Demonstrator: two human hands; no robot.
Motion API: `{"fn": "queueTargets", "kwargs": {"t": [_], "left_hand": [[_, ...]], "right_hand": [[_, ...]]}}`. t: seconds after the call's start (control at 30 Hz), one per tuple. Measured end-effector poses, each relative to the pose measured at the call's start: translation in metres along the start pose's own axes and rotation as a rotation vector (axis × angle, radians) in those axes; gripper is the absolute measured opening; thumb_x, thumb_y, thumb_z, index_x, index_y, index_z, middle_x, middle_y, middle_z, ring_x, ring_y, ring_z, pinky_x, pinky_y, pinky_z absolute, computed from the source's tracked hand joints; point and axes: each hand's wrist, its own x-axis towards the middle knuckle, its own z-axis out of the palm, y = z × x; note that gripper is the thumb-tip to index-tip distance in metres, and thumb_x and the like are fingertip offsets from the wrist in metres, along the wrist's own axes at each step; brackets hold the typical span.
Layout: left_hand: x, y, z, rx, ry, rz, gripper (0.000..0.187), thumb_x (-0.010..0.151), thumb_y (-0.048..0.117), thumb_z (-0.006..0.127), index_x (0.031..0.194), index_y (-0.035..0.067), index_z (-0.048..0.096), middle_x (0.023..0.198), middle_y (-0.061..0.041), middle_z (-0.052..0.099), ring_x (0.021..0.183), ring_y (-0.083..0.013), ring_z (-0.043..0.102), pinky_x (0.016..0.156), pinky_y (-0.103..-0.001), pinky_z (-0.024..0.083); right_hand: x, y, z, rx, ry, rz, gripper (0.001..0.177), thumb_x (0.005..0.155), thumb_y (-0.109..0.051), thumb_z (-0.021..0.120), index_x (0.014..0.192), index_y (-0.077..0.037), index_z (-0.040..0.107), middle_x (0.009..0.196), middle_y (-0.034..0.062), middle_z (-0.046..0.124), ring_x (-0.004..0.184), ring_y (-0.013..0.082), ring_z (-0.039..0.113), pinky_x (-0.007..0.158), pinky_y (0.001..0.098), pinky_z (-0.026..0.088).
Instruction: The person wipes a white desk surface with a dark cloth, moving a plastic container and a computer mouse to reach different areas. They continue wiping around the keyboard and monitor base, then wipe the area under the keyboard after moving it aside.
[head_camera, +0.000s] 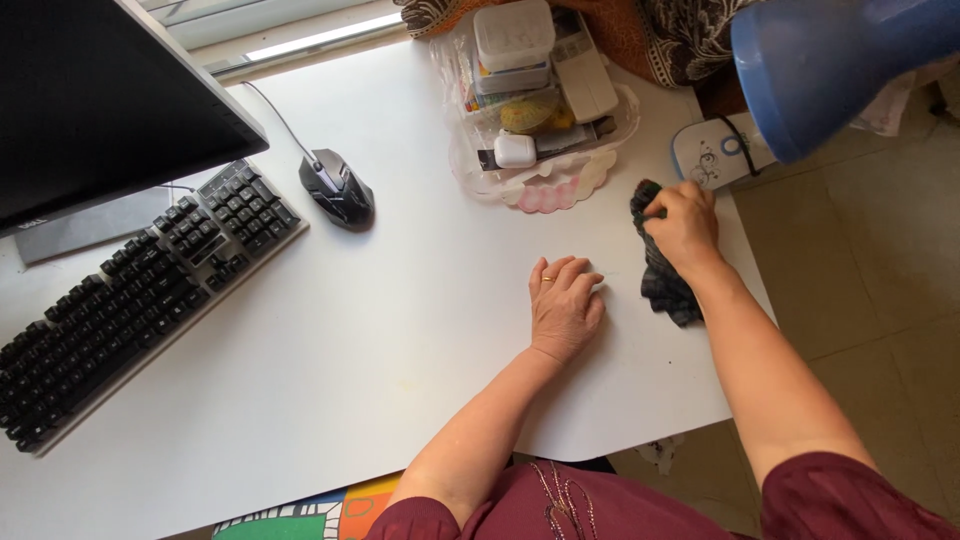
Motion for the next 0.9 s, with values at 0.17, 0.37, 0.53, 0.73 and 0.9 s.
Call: {"fn": "queueTargets", "kwargs": {"t": [0.17, 0.37, 0.53, 0.73, 0.9], "left_hand": [[-0.002, -0.002, 0.004, -0.016, -0.013, 0.002, 0.021, 0.072, 0.021, 0.062, 0.093, 0.022, 0.063, 0.109, 0.000, 0.061, 0.115, -0.0203, 0.052, 0.110, -0.047, 0.025], [-0.002, -0.002, 0.003, -0.001, 0.001, 0.001, 0.021, 0.072, 0.021, 0.062, 0.092, 0.022, 0.063, 0.109, 0.000, 0.061, 0.115, -0.0205, 0.052, 0.110, -0.047, 0.025], [-0.004, -0.002, 0.005, -0.004, -0.009, -0.009, 0.020, 0.072, 0.021, 0.062, 0.092, 0.022, 0.063, 0.110, 0.000, 0.061, 0.115, -0.0203, 0.052, 0.110, -0.047, 0.025], [-0.005, -0.005, 0.006, 0.002, -0.010, -0.001, 0.021, 0.072, 0.022, 0.061, 0.093, 0.022, 0.063, 0.110, 0.000, 0.061, 0.115, -0.0205, 0.052, 0.110, -0.047, 0.025], [-0.004, -0.003, 0.007, 0.004, -0.012, -0.005, 0.020, 0.072, 0.022, 0.062, 0.093, 0.023, 0.063, 0.110, 0.000, 0.061, 0.116, -0.0198, 0.051, 0.110, -0.047, 0.025]], "right_hand": [[-0.029, 0.020, -0.001, -0.110, -0.036, -0.016, 0.013, 0.070, -0.017, 0.069, 0.082, -0.016, 0.065, 0.097, 0.0051, 0.050, 0.107, 0.0328, 0.048, 0.088, 0.0432, 0.047], [-0.035, 0.029, 0.001, -0.134, -0.063, 0.004, 0.014, 0.066, -0.018, 0.070, 0.079, -0.017, 0.066, 0.093, 0.0029, 0.052, 0.105, 0.0300, 0.049, 0.088, 0.0420, 0.047], [0.020, 0.021, 0.017, -0.168, 0.021, -0.112, 0.006, 0.071, -0.019, 0.068, 0.077, -0.020, 0.066, 0.087, 0.0038, 0.051, 0.098, 0.0308, 0.054, 0.093, 0.0415, 0.044], [-0.040, 0.016, -0.009, -0.140, -0.134, -0.049, 0.010, 0.069, -0.017, 0.068, 0.079, -0.018, 0.066, 0.092, 0.0058, 0.052, 0.104, 0.0328, 0.051, 0.089, 0.0450, 0.047], [-0.035, 0.028, -0.010, -0.148, -0.089, -0.112, 0.012, 0.063, -0.015, 0.071, 0.075, -0.017, 0.068, 0.086, 0.0070, 0.054, 0.095, 0.0330, 0.056, 0.088, 0.0428, 0.047]]}}
